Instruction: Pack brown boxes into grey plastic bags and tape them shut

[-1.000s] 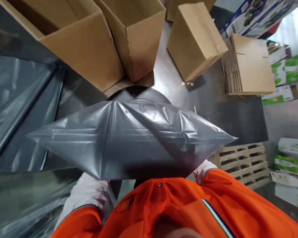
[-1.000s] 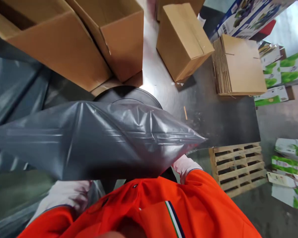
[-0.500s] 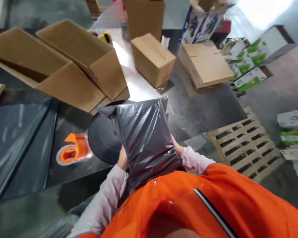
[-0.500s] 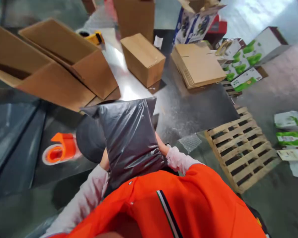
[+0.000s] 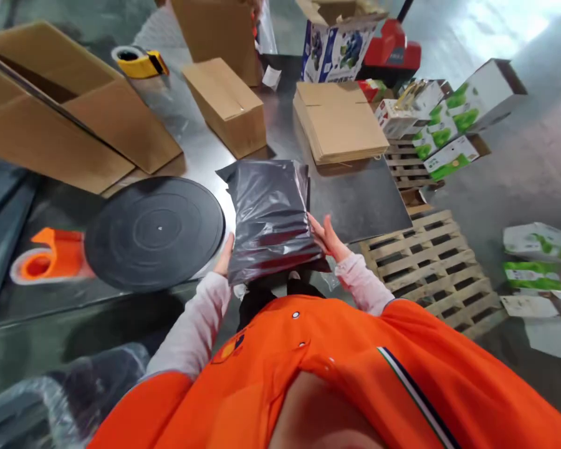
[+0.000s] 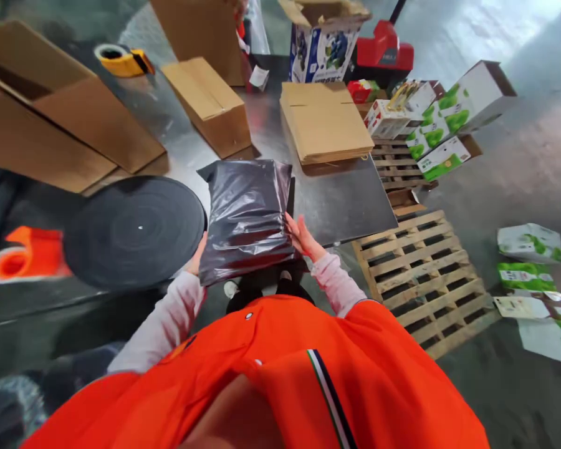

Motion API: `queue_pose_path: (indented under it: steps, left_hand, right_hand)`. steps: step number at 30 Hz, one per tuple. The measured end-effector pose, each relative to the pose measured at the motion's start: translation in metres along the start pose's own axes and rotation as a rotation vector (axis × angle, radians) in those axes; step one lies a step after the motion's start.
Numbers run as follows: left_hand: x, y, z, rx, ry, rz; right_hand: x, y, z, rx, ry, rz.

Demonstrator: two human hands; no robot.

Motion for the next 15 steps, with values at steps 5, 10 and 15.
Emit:
queue_pose_path:
  steps: [5, 10, 15]
  left_hand:
    - [0.022, 0.041, -0.043, 0.13, -0.032, 0.067]
    - [0.057, 0.012, 0.045, -0.155, -0.32, 0.38]
    - [-0.03, -0.026, 0.109, -0.456, -0.967, 0.103]
  right_hand:
    - [0.026, 0.033, 0.011, 0.25, 0.377, 0.024]
    - [0.005, -0.019, -0.084, 0.627, 0.947, 0.126]
    - [-0.064, -0.049, -0.075, 0.652, 1.383, -0.305]
Point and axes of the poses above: each hand's wrist, its own y-axis away from the middle knuckle, its own x-axis out of the back of the hand, z = x × y, the point moved 9 cm from there along -y, towards the middle knuckle, and after that the axes turned 3 degrees about x, right-handed, at the moved point
